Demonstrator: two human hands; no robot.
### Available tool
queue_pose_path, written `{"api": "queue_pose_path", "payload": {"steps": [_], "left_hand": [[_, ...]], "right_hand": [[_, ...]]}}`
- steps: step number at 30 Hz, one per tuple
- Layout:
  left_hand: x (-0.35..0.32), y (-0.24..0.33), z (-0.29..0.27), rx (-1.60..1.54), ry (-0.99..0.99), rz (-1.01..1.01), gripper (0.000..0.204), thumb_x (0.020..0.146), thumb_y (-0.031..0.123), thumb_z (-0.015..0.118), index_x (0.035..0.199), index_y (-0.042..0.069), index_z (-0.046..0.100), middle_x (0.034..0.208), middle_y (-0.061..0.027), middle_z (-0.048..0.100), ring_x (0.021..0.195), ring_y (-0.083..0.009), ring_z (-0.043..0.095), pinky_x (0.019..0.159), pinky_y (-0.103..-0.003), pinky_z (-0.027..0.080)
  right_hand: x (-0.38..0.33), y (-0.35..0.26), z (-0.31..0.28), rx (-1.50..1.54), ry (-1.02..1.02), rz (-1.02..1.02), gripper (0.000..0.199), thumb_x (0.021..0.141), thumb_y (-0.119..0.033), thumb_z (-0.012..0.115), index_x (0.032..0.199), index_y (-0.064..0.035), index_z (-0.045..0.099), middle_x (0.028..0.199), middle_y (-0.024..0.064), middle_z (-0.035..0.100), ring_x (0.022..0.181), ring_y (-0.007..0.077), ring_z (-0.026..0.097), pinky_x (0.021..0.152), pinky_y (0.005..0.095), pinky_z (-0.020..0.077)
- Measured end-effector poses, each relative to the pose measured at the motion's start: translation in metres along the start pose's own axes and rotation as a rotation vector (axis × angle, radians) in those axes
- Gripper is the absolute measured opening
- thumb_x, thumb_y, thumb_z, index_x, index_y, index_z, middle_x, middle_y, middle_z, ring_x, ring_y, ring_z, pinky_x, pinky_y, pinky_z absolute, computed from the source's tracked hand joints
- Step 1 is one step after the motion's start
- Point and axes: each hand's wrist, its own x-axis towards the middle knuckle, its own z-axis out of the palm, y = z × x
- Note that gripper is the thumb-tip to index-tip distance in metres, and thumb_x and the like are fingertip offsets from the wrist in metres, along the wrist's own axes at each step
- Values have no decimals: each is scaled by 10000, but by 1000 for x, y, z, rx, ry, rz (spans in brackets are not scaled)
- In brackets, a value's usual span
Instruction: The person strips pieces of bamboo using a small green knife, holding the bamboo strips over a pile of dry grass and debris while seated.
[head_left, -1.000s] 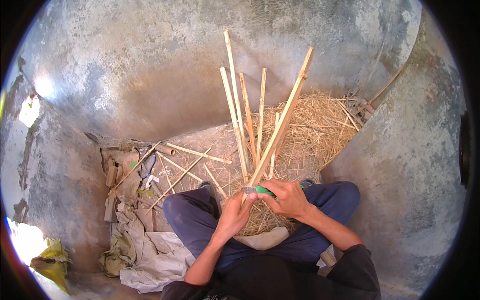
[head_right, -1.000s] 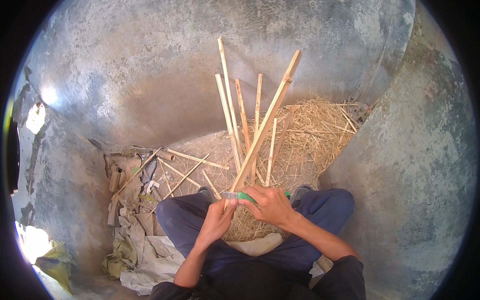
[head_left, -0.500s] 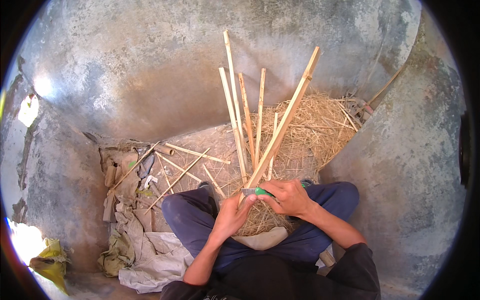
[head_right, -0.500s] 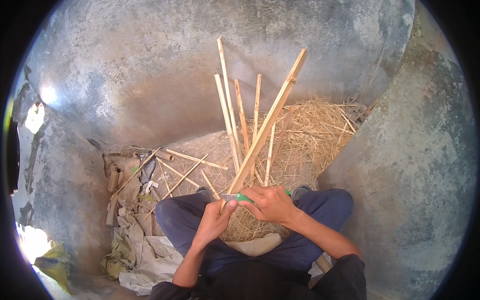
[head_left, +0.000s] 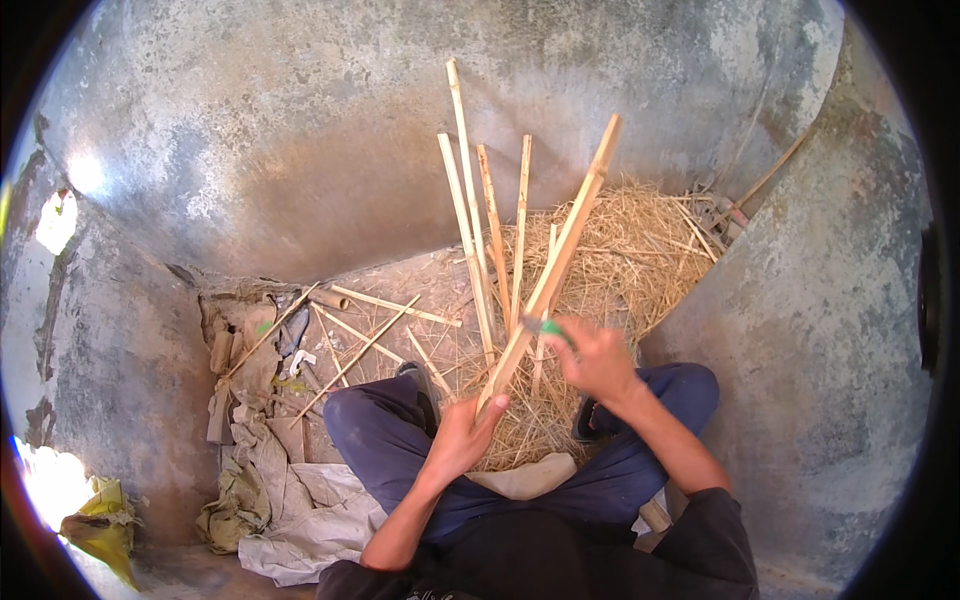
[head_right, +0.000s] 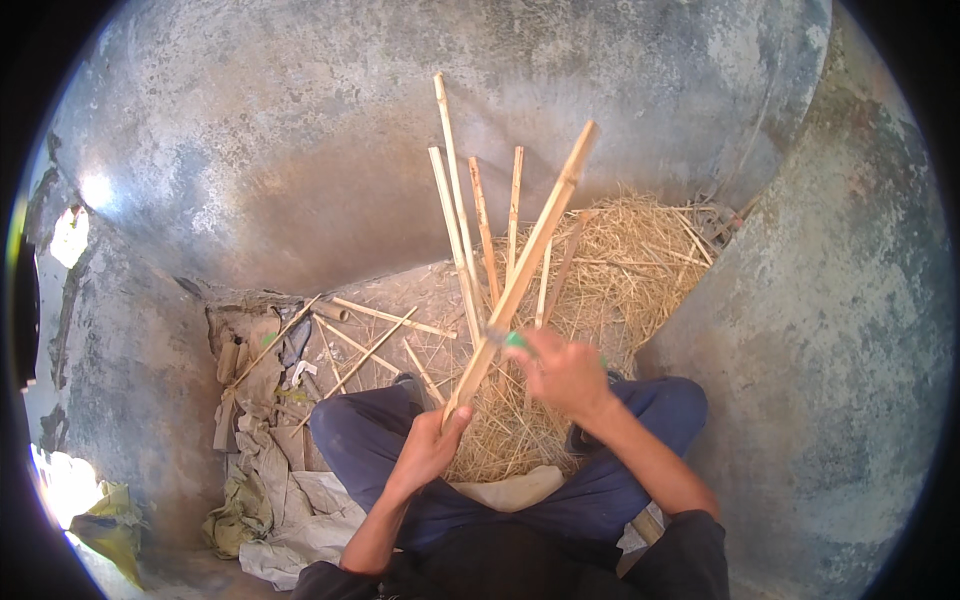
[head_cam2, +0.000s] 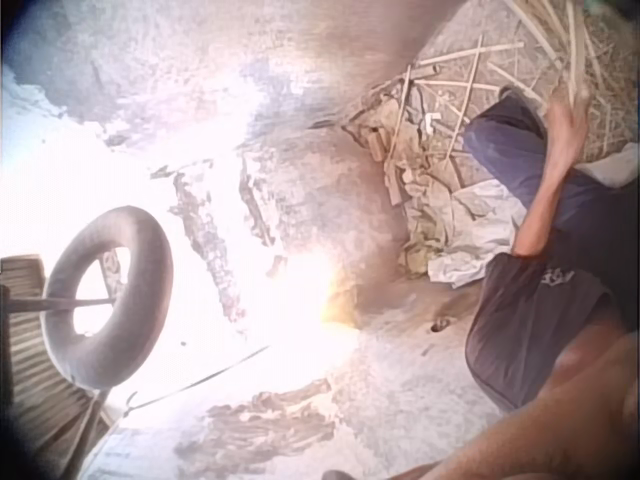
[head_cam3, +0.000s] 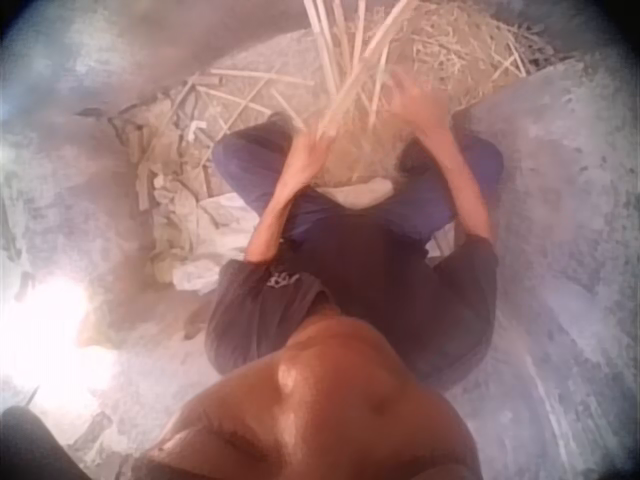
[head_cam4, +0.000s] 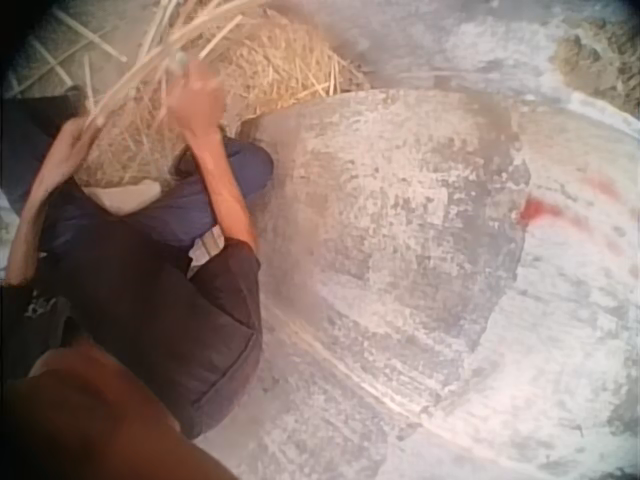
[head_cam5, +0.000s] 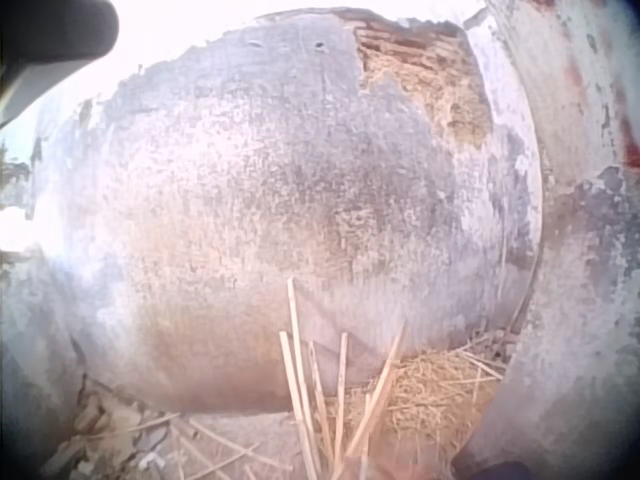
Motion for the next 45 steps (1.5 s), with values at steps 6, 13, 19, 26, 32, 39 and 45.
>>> {"api": "queue_pose_path", "payload": {"steps": [6,13,19,26,32,39,45], "left_hand": [[-25,-1,-5,36,-153,-77,507,1165,399,576,911,-38,611,663,-49,439,665,-130,425,590,-399,418],[-9,3,2,1,-87,-16,463,1155,427,582,1090,-22,671,740,-153,572,682,-228,533,674,-449,467],[-3,27,6,3,-32,20,391,1170,316,556,1022,-40,621,700,-114,512,677,-162,455,624,-410,446],[0,26,6,52,-20,9,395,1167,336,573,1095,-45,648,722,-141,550,668,-194,460,640,-430,466],[0,28,0,69,-36,3,412,1167,347,572,1067,-47,638,696,-138,527,650,-191,454,622,-430,462],[-36,-1,-8,75,-123,-21,480,1174,388,554,946,-32,598,670,-96,485,631,-175,467,591,-415,431],[-29,-13,-8,-65,-73,-49,543,1196,429,488,879,-9,541,685,-19,484,654,-112,455,573,-374,406]], "right_hand": [[26,41,-37,-57,147,-5,259,1086,-309,662,1117,-59,724,802,134,726,587,284,688,523,401,521],[-16,-8,-8,57,-15,-91,253,1057,-314,711,1083,-63,702,824,118,721,634,315,719,535,423,536],[-28,-25,12,124,-40,-167,246,1032,-308,736,1077,-68,698,854,114,733,682,336,743,541,425,558],[-17,-25,5,97,-40,-135,243,982,-269,792,1101,-68,728,904,109,765,699,336,750,572,435,563],[-4,-7,3,70,-38,-119,249,1019,-309,748,1090,-70,740,890,121,758,691,336,752,564,443,566],[52,86,-43,-52,268,192,324,1109,-344,633,1102,-38,741,695,113,672,571,277,647,537,411,487],[34,49,-29,65,195,21,331,1122,-361,619,1082,-50,724,643,89,614,505,209,571,489,395,419]]}}
